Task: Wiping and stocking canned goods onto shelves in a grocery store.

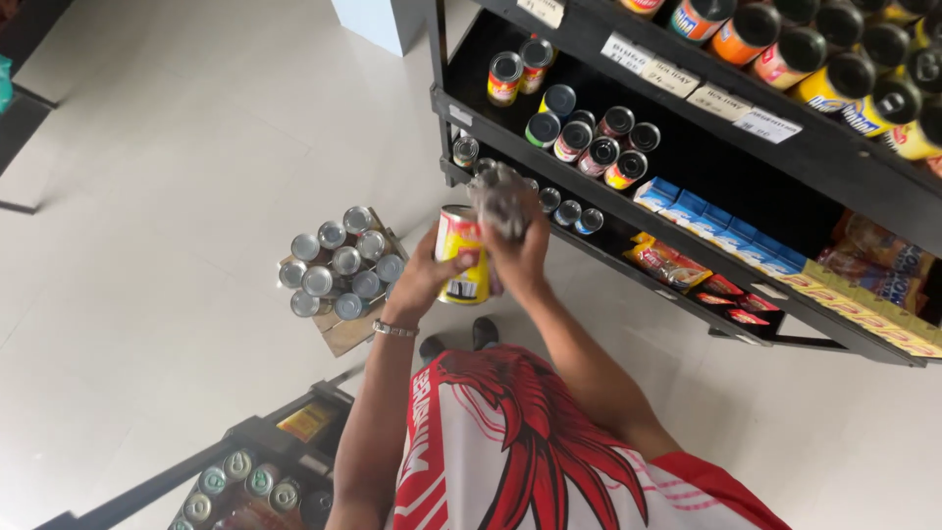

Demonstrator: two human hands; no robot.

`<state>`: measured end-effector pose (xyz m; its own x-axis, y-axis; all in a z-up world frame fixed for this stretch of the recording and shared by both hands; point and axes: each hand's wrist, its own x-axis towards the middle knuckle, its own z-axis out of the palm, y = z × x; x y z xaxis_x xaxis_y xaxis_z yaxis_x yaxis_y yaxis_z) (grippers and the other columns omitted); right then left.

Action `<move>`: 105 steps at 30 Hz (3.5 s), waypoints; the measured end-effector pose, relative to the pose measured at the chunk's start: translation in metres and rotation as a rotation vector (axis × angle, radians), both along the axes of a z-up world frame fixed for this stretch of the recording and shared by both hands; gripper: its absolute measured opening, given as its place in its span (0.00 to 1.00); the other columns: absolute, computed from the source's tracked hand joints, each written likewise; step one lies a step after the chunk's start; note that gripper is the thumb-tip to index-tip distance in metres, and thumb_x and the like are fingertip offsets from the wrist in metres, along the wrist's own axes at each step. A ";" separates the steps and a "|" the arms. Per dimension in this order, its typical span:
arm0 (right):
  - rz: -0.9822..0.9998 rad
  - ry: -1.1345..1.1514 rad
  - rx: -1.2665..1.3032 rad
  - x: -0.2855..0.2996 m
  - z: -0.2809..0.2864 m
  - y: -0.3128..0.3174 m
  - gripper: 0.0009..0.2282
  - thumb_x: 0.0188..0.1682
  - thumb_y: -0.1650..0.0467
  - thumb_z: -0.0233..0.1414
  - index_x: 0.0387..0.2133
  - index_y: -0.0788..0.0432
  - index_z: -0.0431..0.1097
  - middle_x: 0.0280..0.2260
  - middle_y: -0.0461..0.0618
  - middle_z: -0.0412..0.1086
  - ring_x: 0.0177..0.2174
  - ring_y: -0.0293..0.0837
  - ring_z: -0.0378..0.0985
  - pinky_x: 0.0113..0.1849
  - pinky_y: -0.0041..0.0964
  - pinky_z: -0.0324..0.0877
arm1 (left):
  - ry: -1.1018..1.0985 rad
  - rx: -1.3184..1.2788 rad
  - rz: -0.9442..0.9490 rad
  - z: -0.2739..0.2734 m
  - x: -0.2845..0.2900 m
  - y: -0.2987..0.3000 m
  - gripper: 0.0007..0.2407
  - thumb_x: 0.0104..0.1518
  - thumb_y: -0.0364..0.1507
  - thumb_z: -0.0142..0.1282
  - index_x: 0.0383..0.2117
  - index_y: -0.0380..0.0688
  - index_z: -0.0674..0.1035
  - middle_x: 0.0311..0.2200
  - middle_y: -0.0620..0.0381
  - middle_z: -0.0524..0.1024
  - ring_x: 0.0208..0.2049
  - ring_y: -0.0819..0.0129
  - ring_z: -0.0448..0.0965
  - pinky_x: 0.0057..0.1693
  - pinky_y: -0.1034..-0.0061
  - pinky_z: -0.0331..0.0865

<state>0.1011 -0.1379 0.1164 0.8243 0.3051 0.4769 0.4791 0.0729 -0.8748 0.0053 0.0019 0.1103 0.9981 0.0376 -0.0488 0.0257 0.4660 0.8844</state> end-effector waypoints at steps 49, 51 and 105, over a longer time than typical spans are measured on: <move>-0.452 -0.066 -0.256 0.028 -0.256 0.048 0.26 0.44 0.79 0.56 0.58 0.61 0.62 0.54 0.65 0.63 0.53 0.63 0.69 0.53 0.52 0.66 | 0.122 0.148 0.390 -0.234 0.105 0.017 0.42 0.42 0.28 0.72 0.65 0.36 0.57 0.54 0.48 0.71 0.53 0.63 0.74 0.57 0.69 0.71; -0.460 -0.001 -0.284 0.029 -0.280 0.045 0.26 0.43 0.80 0.54 0.59 0.61 0.63 0.54 0.64 0.64 0.54 0.64 0.69 0.53 0.53 0.66 | 0.074 0.231 0.478 -0.255 0.108 0.011 0.40 0.44 0.24 0.70 0.65 0.35 0.58 0.55 0.48 0.69 0.56 0.64 0.71 0.60 0.71 0.68; -0.317 0.026 -0.601 0.265 -0.320 0.047 0.38 0.41 0.69 0.59 0.67 0.58 0.50 0.67 0.58 0.53 0.61 0.59 0.64 0.57 0.46 0.65 | -0.116 1.353 0.376 -0.331 0.389 0.057 0.38 0.47 0.28 0.65 0.68 0.44 0.59 0.50 0.42 0.72 0.54 0.46 0.72 0.68 0.40 0.41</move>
<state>0.3664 -0.0912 -0.2039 0.9267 0.2521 0.2786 0.3749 -0.5702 -0.7310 0.3945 0.0593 -0.2210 0.9138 0.2500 0.3202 -0.0116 -0.7718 0.6358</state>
